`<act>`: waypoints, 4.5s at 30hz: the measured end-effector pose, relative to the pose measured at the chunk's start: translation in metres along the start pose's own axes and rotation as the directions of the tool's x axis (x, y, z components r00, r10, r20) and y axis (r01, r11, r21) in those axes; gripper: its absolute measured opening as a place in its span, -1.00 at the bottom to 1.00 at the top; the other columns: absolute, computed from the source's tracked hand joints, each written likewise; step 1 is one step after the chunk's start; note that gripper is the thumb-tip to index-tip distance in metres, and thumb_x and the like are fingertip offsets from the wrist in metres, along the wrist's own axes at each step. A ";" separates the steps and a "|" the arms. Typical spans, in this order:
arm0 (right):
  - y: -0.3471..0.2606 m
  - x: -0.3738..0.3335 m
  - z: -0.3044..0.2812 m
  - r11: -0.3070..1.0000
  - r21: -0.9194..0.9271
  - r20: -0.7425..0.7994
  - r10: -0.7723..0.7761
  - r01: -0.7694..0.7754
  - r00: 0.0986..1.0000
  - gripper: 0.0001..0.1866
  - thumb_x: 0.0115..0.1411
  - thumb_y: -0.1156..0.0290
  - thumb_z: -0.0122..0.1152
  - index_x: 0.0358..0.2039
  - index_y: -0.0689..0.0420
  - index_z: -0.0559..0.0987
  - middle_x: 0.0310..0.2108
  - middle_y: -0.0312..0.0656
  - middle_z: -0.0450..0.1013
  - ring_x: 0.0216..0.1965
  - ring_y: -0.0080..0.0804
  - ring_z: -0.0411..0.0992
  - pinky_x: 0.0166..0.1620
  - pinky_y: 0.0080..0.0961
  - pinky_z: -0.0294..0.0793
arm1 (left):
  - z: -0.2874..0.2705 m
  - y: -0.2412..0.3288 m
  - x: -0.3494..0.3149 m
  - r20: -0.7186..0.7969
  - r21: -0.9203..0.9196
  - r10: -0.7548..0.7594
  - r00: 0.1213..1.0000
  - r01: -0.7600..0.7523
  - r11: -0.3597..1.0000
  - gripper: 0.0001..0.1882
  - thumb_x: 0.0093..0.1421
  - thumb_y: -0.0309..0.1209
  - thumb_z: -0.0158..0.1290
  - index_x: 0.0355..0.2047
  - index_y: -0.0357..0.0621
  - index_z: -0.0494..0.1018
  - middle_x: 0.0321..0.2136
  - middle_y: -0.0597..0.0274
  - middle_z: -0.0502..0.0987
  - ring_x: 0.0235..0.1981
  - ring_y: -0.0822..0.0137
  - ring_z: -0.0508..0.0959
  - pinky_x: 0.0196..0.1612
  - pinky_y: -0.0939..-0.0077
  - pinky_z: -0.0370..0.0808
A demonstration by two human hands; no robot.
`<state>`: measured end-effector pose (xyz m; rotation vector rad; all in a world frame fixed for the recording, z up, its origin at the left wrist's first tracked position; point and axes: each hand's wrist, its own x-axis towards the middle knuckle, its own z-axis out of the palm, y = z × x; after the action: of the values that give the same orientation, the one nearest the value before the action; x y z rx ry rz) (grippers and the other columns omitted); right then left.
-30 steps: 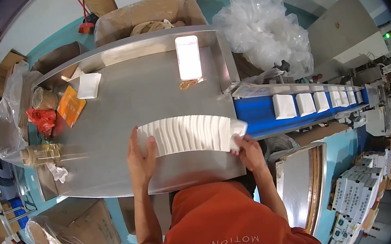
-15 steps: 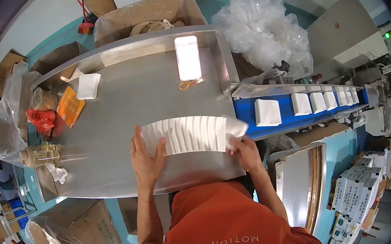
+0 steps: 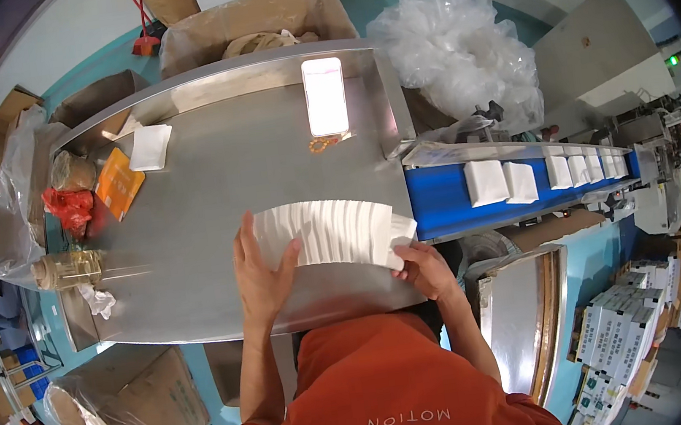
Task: Manually collecting and stacking paper products from a production line onto a work table.
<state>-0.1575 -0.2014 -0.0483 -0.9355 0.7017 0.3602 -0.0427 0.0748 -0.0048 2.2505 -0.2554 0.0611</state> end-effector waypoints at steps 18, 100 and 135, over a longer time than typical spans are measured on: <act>0.001 -0.001 0.018 0.943 0.147 -0.248 -0.258 0.299 0.934 -0.65 0.30 0.35 0.17 -0.03 0.33 0.43 -0.21 -0.15 0.50 -0.24 -0.44 0.48 -0.23 -0.62 0.42 | 0.007 0.016 -0.002 0.060 -0.040 -0.027 0.998 0.029 0.999 -0.09 0.09 -0.16 0.31 0.29 -0.33 0.10 0.15 -0.22 0.30 0.14 -0.17 0.35 0.15 0.09 0.35; -0.183 0.160 0.133 0.412 -0.860 0.088 -0.459 0.300 0.884 -0.12 0.26 -0.41 -0.29 0.44 -0.26 -0.18 -0.37 0.03 0.52 -0.37 -0.21 0.54 -0.19 -0.29 0.48 | 0.054 0.037 0.003 0.073 -0.468 -0.214 0.974 0.223 0.855 -0.10 0.18 -0.24 0.23 0.35 -0.27 -0.05 0.15 -0.18 0.19 0.09 0.06 0.38 -0.10 0.32 0.61; -0.016 -0.009 0.047 0.961 -0.089 -0.168 -0.272 0.261 0.947 -0.45 0.30 0.04 0.13 0.04 0.29 0.48 -0.15 -0.17 0.52 -0.16 -0.48 0.43 -0.07 -0.54 0.40 | 0.059 0.059 -0.027 0.186 -0.129 0.034 0.982 -0.010 0.992 0.07 0.02 -0.11 0.33 0.37 -0.20 -0.05 0.22 -0.39 0.12 0.19 -0.32 0.25 0.18 -0.06 0.30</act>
<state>-0.1365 -0.1713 -0.0133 -1.1200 0.7185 0.0595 -0.0842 -0.0027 -0.0009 2.1275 -0.3752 -0.1528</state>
